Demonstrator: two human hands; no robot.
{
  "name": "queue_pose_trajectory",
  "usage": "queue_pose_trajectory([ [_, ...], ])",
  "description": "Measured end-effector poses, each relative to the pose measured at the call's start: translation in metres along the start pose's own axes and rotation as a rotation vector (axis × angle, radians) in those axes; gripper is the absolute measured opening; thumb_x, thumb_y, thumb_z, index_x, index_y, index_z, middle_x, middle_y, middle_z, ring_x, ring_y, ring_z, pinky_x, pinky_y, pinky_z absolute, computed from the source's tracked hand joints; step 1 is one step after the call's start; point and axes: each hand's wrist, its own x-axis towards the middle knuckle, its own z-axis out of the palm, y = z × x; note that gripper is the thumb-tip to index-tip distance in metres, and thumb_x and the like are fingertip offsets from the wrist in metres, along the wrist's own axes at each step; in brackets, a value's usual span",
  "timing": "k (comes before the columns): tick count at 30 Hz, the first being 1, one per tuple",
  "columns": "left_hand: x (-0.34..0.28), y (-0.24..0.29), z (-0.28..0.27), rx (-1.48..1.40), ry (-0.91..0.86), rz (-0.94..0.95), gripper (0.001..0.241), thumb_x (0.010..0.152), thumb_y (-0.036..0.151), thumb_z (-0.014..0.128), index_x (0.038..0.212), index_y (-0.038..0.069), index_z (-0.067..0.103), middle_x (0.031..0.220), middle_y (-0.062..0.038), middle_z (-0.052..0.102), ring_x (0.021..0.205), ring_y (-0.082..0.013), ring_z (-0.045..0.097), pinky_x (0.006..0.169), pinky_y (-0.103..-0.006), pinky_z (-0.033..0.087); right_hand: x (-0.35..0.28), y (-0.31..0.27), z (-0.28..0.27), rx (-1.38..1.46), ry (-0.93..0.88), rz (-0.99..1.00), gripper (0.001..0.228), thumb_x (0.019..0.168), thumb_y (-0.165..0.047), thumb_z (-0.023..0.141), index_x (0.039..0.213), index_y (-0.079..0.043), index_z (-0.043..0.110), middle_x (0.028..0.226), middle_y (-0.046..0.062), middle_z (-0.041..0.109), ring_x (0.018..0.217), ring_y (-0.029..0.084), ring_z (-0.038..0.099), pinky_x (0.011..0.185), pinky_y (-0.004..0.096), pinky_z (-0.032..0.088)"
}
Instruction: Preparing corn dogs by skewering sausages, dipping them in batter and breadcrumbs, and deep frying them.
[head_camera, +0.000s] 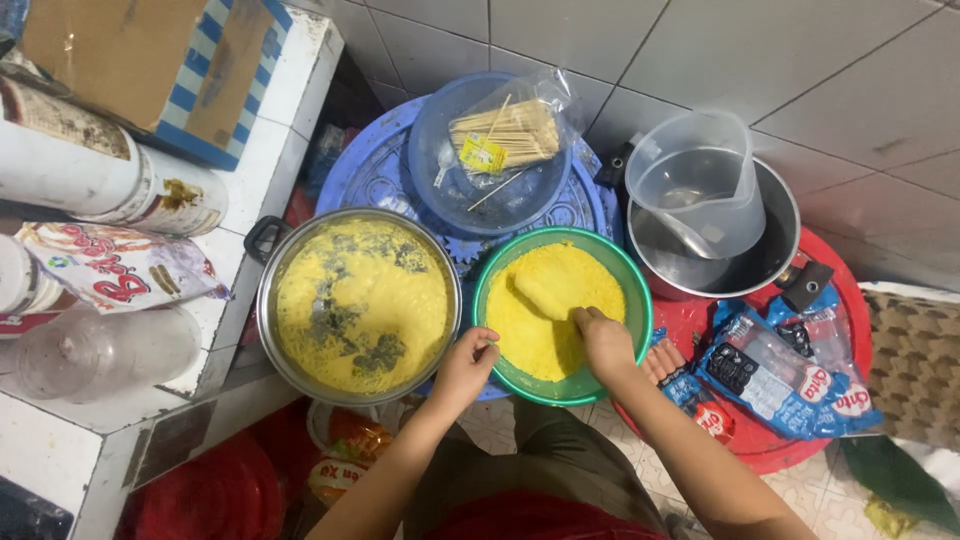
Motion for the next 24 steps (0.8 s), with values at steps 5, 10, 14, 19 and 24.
queue_pose_trajectory([
  [5,0.002,0.006,-0.004,0.037,0.027,0.0,0.019,0.093,0.015,0.067,0.111,0.008,0.066,0.078,-0.001,0.065,0.067,-0.0104,0.059,0.064,-0.028,0.049,0.003,0.025,0.018,-0.034,-0.007,-0.057,0.015,0.09,-0.015,0.058,0.1,-0.013,0.068,0.099,0.015,0.071,0.088,0.039,0.071,0.076,0.05,0.056],
  [10,0.005,-0.013,-0.007,-0.064,0.094,0.033,0.02,0.094,0.016,0.068,0.111,0.007,0.068,0.083,-0.002,0.066,0.072,-0.0111,0.059,0.067,-0.0283,0.049,0.006,0.025,0.015,-0.12,-0.108,0.067,0.014,0.089,-0.02,0.06,0.093,-0.014,0.072,0.094,0.017,0.074,0.088,0.039,0.071,0.077,0.05,0.056],
  [14,0.014,-0.019,-0.028,-0.245,0.149,0.078,0.021,0.096,0.017,0.066,0.113,0.005,0.067,0.088,-0.001,0.067,0.074,-0.0112,0.061,0.069,-0.0277,0.051,0.005,-0.012,-0.022,-0.181,0.028,0.007,0.014,0.088,-0.022,0.065,0.093,-0.012,0.073,0.088,0.016,0.073,0.08,0.037,0.071,0.072,0.049,0.055],
  [19,0.005,0.015,-0.084,-0.933,0.14,-0.081,0.034,0.101,0.034,0.058,0.117,0.005,0.066,0.096,-0.007,0.071,0.087,-0.017,0.068,0.081,-0.0322,0.054,0.005,-0.106,-0.092,0.68,-0.218,0.03,0.024,0.094,-0.024,0.07,0.091,0.0,0.074,0.07,0.005,0.071,0.059,0.012,0.064,0.056,0.03,0.052],
  [24,0.009,0.01,-0.122,-1.425,0.066,-0.073,0.044,0.105,0.045,0.05,0.124,0.009,0.066,0.1,-0.005,0.072,0.095,-0.022,0.068,0.089,-0.0394,0.056,0.009,-0.229,-0.131,0.84,-0.431,-0.197,0.022,0.092,-0.018,0.071,0.091,0.003,0.074,0.072,0.002,0.068,0.062,0.01,0.06,0.059,0.027,0.05],
])
